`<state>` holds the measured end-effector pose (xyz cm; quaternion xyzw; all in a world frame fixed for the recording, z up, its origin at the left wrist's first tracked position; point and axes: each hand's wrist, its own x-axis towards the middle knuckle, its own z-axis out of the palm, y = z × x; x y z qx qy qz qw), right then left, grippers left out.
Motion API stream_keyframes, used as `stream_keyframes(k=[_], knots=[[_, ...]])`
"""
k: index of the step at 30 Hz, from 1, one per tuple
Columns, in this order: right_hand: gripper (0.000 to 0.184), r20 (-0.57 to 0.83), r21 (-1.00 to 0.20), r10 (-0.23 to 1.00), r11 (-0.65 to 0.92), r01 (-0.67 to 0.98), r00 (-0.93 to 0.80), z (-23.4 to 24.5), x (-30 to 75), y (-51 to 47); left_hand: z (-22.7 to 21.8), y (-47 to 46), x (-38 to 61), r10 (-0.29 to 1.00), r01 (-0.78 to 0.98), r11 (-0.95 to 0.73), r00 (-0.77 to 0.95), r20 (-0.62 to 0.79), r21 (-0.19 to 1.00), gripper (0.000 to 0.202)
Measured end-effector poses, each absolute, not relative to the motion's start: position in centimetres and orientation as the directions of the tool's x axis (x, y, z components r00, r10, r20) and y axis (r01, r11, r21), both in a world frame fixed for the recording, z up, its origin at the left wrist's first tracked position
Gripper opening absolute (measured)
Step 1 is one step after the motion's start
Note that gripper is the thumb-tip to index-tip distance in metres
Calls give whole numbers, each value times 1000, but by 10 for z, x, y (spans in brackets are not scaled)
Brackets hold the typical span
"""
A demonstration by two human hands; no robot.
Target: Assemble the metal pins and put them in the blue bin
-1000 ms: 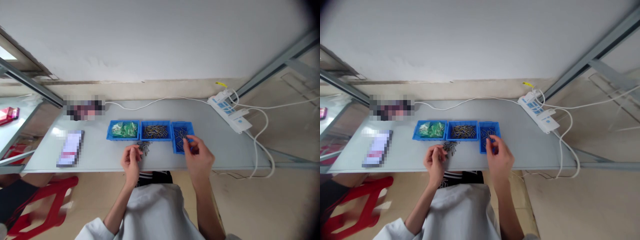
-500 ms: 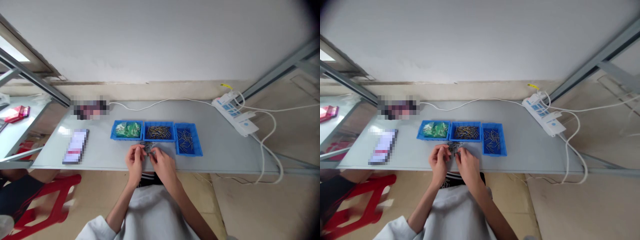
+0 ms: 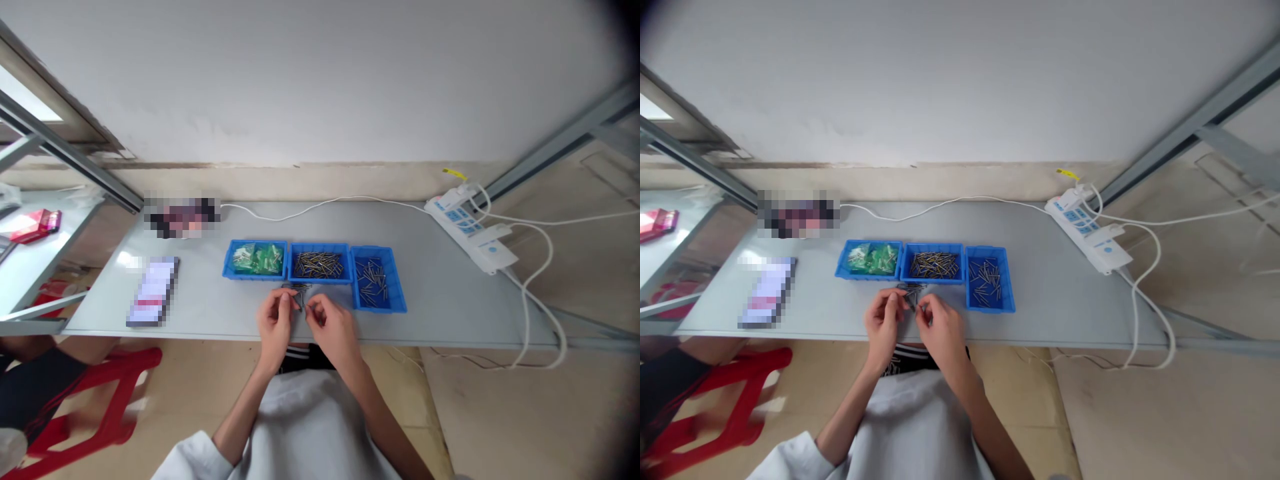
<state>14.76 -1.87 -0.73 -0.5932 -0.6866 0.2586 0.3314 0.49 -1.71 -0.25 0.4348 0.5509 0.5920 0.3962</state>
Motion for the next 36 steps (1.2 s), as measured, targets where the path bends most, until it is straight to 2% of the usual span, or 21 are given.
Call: stream_keyframes(k=[5, 10, 14, 18, 26, 30, 33, 36], knots=[[24, 162, -654, 972, 235, 719, -170, -5, 153, -13, -2, -17, 5, 947, -10, -79, -312, 72, 997, 36], [19, 131, -618, 970, 243, 748, -207, -4, 153, -11, -3, -16, 5, 948, -31, -65, -314, 52, 997, 37], [27, 128, -623, 960, 273, 733, -248, -2, 154, -12, -4, -16, 4, 945, -35, -59, -324, 45, 998, 36], [19, 127, -623, 952, 296, 724, -279, -4, 157, -12, -3, -15, 4, 943, -38, -56, -329, 40, 998, 37], [6, 87, -613, 968, 237, 753, -234, 0, 152, -12, -4, -15, 4, 943, -34, -64, -329, 49, 997, 35], [7, 84, -589, 978, 201, 783, -189, -2, 146, -10, -4, -15, 4, 941, -22, -62, -336, 51, 998, 37], [8, 124, -638, 984, 179, 749, -130, -6, 146, -9, -5, -16, 4, 941, 4, -65, -332, 62, 998, 37], [11, 201, -772, 978, 193, 605, -55, -8, 150, -12, -5, -18, 5, 944, 79, -74, -315, 95, 994, 33]])
